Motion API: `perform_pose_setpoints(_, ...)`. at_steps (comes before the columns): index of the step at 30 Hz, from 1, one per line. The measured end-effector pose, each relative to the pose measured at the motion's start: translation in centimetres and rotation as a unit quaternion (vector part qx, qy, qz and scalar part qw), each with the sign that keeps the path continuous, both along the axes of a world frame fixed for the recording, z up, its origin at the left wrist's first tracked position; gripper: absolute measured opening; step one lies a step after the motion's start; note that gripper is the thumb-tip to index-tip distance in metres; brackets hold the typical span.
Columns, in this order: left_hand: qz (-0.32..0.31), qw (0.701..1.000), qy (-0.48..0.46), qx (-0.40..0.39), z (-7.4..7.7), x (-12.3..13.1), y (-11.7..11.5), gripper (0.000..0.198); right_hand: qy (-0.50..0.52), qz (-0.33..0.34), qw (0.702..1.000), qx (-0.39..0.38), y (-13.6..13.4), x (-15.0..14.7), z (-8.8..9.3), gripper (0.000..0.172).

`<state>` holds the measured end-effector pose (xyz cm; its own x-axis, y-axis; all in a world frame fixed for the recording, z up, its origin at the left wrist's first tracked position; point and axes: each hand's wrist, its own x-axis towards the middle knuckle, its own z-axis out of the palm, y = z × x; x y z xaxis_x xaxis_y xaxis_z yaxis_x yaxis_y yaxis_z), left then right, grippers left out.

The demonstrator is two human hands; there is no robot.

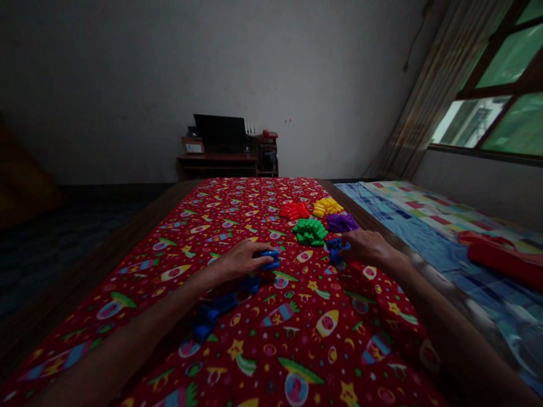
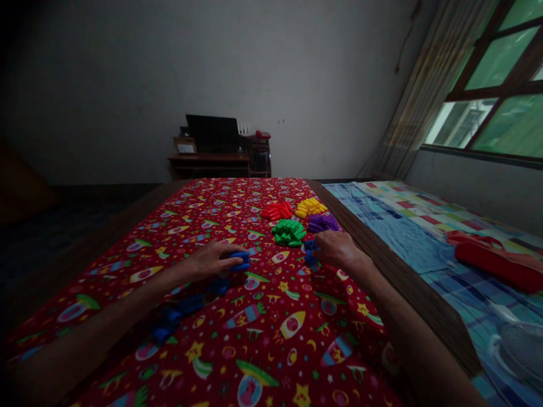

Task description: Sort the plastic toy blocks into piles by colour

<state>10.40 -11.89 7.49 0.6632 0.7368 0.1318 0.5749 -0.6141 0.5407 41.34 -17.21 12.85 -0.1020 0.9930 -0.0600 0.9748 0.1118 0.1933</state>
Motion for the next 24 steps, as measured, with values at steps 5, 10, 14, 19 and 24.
perform_pose_setpoints(5,0.022,0.998,-0.041,-0.039,-0.9,0.7,-0.5,0.037,0.152,0.129,0.973,0.112,-1.0,-2.0,-1.3,0.025)
perform_pose_setpoints(10,-0.022,0.988,-0.107,-0.108,-1.2,2.4,-2.6,0.029,0.324,0.332,0.874,0.145,-2.6,-5.9,-5.7,0.034)
perform_pose_setpoints(14,-0.022,0.975,-0.152,-0.158,-0.9,3.2,-3.8,0.032,0.316,0.321,0.886,0.112,-2.3,-5.9,-6.4,0.027)
perform_pose_setpoints(19,0.002,0.993,-0.091,-0.081,0.1,3.0,-3.7,0.027,0.316,0.236,0.918,0.047,-0.3,-1.3,-1.6,0.025)
perform_pose_setpoints(24,0.005,0.999,-0.043,-0.017,0.5,2.4,-3.0,0.029,0.361,0.135,0.921,-0.060,0.5,4.7,0.2,0.035)
